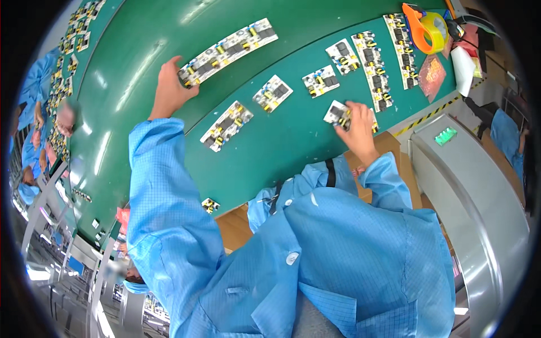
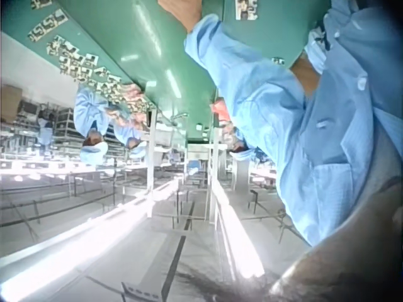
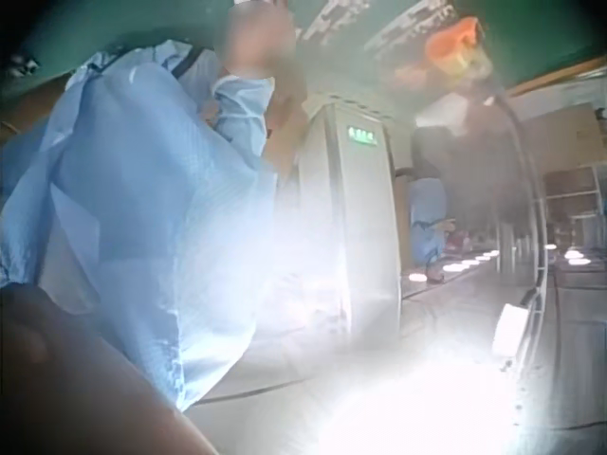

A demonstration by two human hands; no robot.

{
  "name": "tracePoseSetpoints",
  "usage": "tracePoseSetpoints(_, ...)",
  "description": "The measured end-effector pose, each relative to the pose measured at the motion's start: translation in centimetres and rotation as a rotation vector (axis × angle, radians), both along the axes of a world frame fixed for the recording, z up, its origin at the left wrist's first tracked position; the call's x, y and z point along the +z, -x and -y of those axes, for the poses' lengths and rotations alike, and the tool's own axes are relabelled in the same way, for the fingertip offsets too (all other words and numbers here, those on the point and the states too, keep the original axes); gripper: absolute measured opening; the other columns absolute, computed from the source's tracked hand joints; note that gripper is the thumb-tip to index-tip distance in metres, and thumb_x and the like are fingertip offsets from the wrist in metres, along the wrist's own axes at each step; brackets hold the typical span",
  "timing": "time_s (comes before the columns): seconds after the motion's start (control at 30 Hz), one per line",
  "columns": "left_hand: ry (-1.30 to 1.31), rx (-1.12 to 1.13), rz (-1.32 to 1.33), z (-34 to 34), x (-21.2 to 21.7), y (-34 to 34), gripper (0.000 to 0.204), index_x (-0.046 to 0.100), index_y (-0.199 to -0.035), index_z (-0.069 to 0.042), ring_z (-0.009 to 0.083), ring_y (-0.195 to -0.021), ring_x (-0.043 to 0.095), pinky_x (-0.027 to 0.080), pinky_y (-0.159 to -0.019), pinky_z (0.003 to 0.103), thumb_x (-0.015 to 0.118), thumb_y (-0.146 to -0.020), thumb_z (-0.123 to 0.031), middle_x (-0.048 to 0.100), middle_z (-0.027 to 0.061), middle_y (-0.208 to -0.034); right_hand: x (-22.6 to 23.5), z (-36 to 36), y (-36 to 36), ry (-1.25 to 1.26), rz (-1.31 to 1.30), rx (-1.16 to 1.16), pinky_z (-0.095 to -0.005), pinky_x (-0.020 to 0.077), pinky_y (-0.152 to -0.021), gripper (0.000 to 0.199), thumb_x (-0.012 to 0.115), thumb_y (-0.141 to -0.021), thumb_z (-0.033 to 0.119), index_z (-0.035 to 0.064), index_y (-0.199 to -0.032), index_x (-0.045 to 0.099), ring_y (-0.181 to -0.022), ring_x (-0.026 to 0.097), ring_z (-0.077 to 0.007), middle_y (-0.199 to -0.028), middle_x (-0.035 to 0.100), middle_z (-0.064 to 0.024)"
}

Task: Picking up multiple circuit board components from an assembly line and placing them into a cardboard shipping box.

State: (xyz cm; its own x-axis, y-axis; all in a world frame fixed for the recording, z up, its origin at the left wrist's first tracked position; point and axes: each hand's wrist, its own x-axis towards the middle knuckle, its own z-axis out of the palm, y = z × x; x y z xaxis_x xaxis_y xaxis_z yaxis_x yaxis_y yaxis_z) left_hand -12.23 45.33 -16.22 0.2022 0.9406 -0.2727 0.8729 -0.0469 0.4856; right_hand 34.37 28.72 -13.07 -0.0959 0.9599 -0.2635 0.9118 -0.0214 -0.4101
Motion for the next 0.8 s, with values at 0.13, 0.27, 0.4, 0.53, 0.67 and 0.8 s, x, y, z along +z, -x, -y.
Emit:
tracePoseSetpoints(0.13,0.222,0.257,0.377,2.6,1.0,-1.2,0.097,0.019,-0.140,-0.003,0.0290,-0.111,0.052,0.052,-0.088,0.039,0.082,-0.068,-0.014,0.041,0.0184,-0.116,1.5,-3.5,3.8,-0.181,-0.260,-0.011,-0.0437,0.0398,-0.098,0.068,0.081,-0.070,0.015,0.0020,-0.127,0.046,-0.113,0.049,-0.0350,-0.123,0.052,-0.0174)
tracePoseSetpoints(0.27,0.342,0.577,0.828,4.2,3.2,-3.3,0.106,0.001,-0.140,-0.005,0.0341,-0.114,0.053,0.053,-0.091,0.041,0.082,-0.072,-0.006,0.030,0.0257,-0.130,0.3,-11.3,9.6,-0.108,-0.638,-0.242,-0.0397,0.0392,-0.104,0.065,0.073,-0.083,0.035,-0.0010,-0.130,0.045,-0.124,0.049,-0.0293,-0.132,0.051,-0.0179)
tracePoseSetpoints(0.4,0.371,0.901,1.275,4.6,1.6,-4.7,0.077,0.020,-0.137,-0.003,0.0294,-0.112,0.055,0.050,-0.089,0.048,0.073,-0.083,-0.016,0.045,0.0206,-0.124,-4.5,-19.7,13.1,0.053,-0.798,-0.393,-0.0381,0.0376,-0.106,0.079,0.061,-0.087,0.055,-0.0063,-0.135,0.042,-0.130,0.045,-0.0319,-0.139,0.047,-0.0222)
tracePoseSetpoints(0.53,0.502,1.146,1.490,4.2,2.9,-7.9,0.049,0.050,-0.121,-0.007,0.0287,-0.105,0.058,0.037,-0.097,0.050,0.048,-0.094,-0.048,0.060,0.0121,-0.120,-7.0,-23.0,14.6,0.224,-0.340,-0.364,-0.0393,0.0371,-0.105,0.093,0.052,-0.085,0.068,-0.0095,-0.135,0.043,-0.131,0.043,-0.0351,-0.140,0.045,-0.0242)
tracePoseSetpoints(0.67,0.587,1.208,1.645,4.9,4.4,-8.2,0.058,0.044,-0.131,-0.004,0.0335,-0.114,0.056,0.042,-0.098,0.053,0.046,-0.095,-0.050,0.057,0.0147,-0.128,-5.1,-22.1,14.7,0.449,-0.576,-0.368,-0.0387,0.0413,-0.096,0.093,0.050,-0.083,0.073,-0.0075,-0.130,0.051,-0.109,0.051,-0.0290,-0.128,0.051,-0.0195)
tracePoseSetpoints(0.8,0.644,1.153,1.677,8.5,5.3,-7.8,0.063,0.051,-0.127,-0.006,0.0329,-0.109,0.059,0.054,-0.084,0.045,0.035,-0.096,-0.059,0.061,0.0141,-0.122,-2.4,-19.2,14.9,0.464,-0.659,-0.466,-0.0335,0.0411,-0.092,0.087,0.049,-0.084,0.071,-0.0040,-0.128,0.052,-0.099,0.052,-0.0233,-0.117,0.054,-0.0156)
